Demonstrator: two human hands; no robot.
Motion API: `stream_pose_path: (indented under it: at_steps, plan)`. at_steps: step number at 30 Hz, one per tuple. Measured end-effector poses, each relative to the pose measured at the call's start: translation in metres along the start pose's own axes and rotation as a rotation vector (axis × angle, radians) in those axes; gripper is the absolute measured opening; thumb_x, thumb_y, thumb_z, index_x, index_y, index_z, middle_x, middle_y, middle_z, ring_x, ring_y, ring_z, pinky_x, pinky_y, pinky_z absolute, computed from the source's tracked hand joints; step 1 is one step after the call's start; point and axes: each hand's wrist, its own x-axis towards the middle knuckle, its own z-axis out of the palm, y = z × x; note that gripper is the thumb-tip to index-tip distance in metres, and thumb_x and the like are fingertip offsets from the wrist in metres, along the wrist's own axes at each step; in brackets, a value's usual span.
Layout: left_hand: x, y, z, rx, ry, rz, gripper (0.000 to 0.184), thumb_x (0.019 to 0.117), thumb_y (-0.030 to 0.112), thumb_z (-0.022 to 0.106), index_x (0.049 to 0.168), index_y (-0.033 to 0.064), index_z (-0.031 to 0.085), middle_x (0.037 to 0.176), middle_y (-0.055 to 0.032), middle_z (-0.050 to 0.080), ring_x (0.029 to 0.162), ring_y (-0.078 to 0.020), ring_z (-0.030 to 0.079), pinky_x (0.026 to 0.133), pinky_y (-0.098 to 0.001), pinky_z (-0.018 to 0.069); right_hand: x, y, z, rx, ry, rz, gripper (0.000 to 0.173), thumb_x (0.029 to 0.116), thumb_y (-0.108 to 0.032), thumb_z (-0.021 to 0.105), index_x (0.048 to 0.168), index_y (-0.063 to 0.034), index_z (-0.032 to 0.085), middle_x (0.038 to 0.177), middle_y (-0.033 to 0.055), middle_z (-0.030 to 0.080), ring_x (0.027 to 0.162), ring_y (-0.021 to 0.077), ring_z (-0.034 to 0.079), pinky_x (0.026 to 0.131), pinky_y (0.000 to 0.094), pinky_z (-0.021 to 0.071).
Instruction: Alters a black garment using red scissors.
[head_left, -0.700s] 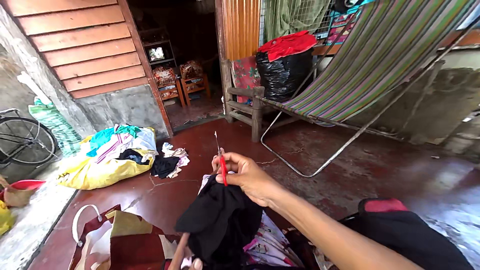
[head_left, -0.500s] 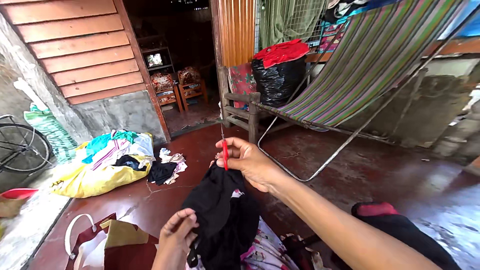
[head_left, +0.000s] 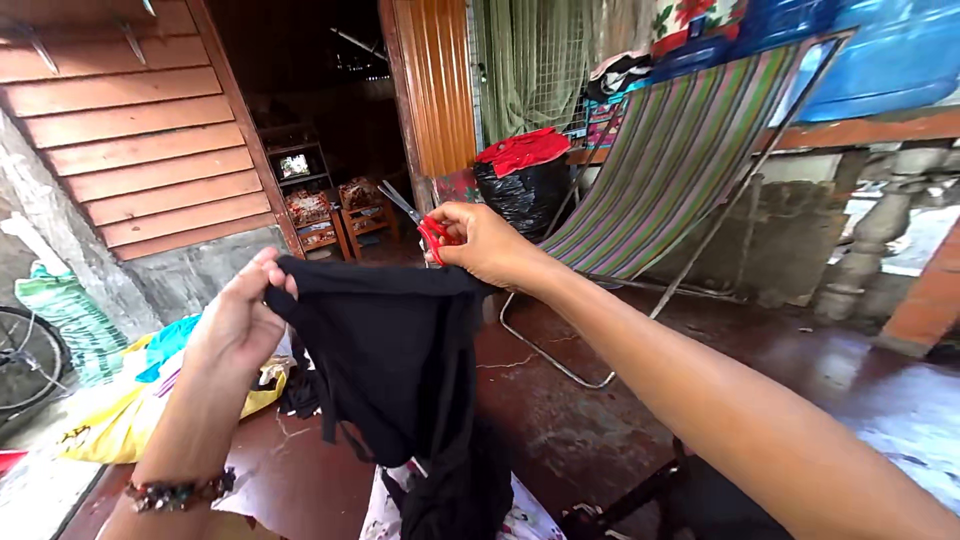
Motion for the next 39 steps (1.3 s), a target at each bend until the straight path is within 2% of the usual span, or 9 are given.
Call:
stream_pose_path:
  at_steps: [4, 10, 13, 15, 19, 21, 27, 33, 39]
  plan:
    - [0.021, 0.031, 0.026, -0.023, 0.065, 0.037, 0.019, 0.103, 0.001, 0.044, 0.113, 0.0101, 0.059, 0.08, 0.0029, 0.064, 0.069, -0.0048, 0.066, 0.069, -0.0195, 0.0591, 0.004, -0.019, -0.015, -0.146, -0.126, -0.015, 0.034, 0.0966, -0.007, 0.068, 0.129, -0.0046, 0.058, 0.102, 0.011, 0.066, 0.085, 0.0164, 0.066, 0.076, 0.0343, 0.0555]
    - [0.041, 0.063, 0.051, 0.048, 0.07, -0.013, 0.019, 0.0982, -0.002, 0.048, 0.107, 0.0095, 0.059, 0.081, 0.0011, 0.062, 0.065, -0.0034, 0.063, 0.062, -0.0163, 0.0568, 0.003, -0.027, -0.056, 0.437, -0.367, -0.182, 0.029, 0.1023, -0.016, 0.061, 0.13, -0.0094, 0.059, 0.098, -0.0004, 0.068, 0.082, 0.0038, 0.066, 0.072, 0.0207, 0.058]
    - [0.043, 0.077, 0.061, 0.058, -0.03, -0.029, 0.022, 0.0977, -0.005, 0.043, 0.106, 0.009, 0.057, 0.076, 0.004, 0.059, 0.056, 0.0026, 0.055, 0.052, -0.0085, 0.0481, 0.0, -0.031, -0.072, 0.415, -0.433, -0.281, 0.047, 0.0948, -0.025, 0.068, 0.137, -0.012, 0.053, 0.099, -0.0024, 0.068, 0.084, 0.0038, 0.068, 0.071, 0.0212, 0.0601]
    - [0.046, 0.085, 0.067, 0.039, -0.039, -0.054, 0.019, 0.0995, -0.003, 0.044, 0.106, 0.0079, 0.058, 0.077, 0.0024, 0.06, 0.055, 0.0025, 0.055, 0.051, -0.0077, 0.0476, -0.006, -0.039, -0.071, 0.155, -0.413, -0.273, 0.059, 0.083, -0.013, 0.079, 0.136, -0.0074, 0.054, 0.11, 0.0045, 0.069, 0.091, 0.0093, 0.068, 0.077, 0.0255, 0.0596]
    - [0.068, 0.09, 0.062, -0.022, -0.022, -0.126, 0.015, 0.1014, 0.001, 0.044, 0.1, 0.0061, 0.058, 0.076, 0.0009, 0.06, 0.053, 0.0023, 0.054, 0.047, -0.0076, 0.0447, 0.004, -0.027, -0.05, -0.579, -0.244, -0.199, 0.053, 0.0815, -0.004, 0.082, 0.131, -0.0105, 0.062, 0.115, 0.0137, 0.069, 0.103, 0.0301, 0.067, 0.088, 0.0531, 0.0542]
    - [0.077, 0.087, 0.058, -0.093, 0.017, -0.154, 0.014, 0.1002, 0.0, 0.044, 0.097, 0.0066, 0.057, 0.077, -0.0003, 0.06, 0.054, 0.001, 0.056, 0.047, -0.0083, 0.0455, 0.017, -0.01, -0.048, -0.752, -0.065, -0.135, 0.046, 0.0856, -0.001, 0.074, 0.128, -0.0136, 0.064, 0.109, 0.017, 0.069, 0.102, 0.04, 0.066, 0.078, 0.0639, 0.0515]
    - [0.105, 0.094, 0.038, -0.175, 0.164, -0.131, 0.01, 0.1005, 0.003, 0.046, 0.104, 0.0068, 0.055, 0.082, -0.003, 0.06, 0.058, -0.0013, 0.059, 0.05, -0.0089, 0.0476, 0.062, 0.027, -0.057, -0.725, 0.296, -0.14, 0.033, 0.0914, 0.003, 0.061, 0.123, -0.0066, 0.064, 0.11, 0.0234, 0.068, 0.101, 0.0459, 0.067, 0.078, 0.0644, 0.0528]
    - [0.117, 0.123, 0.037, 0.07, 0.097, -0.06, 0.012, 0.1013, 0.002, 0.045, 0.101, 0.0101, 0.054, 0.084, -0.0002, 0.059, 0.059, 0.0009, 0.056, 0.051, -0.0081, 0.0457, 0.093, -0.016, -0.074, -0.608, 0.382, -0.132, 0.039, 0.0918, 0.001, 0.06, 0.128, -0.0109, 0.065, 0.114, 0.0198, 0.069, 0.107, 0.0416, 0.067, 0.084, 0.064, 0.0519]
    - [0.14, 0.154, 0.06, -0.173, 0.071, 0.139, 0.024, 0.1011, 0.001, 0.042, 0.124, 0.0063, 0.044, 0.114, -0.0125, 0.057, 0.097, -0.0138, 0.067, 0.082, -0.0199, 0.0578, 0.139, -0.071, -0.097, -0.616, 0.528, -0.091, 0.047, 0.0889, -0.003, 0.059, 0.134, -0.0138, 0.063, 0.131, 0.0136, 0.066, 0.124, 0.0314, 0.061, 0.1, 0.0529, 0.0498]
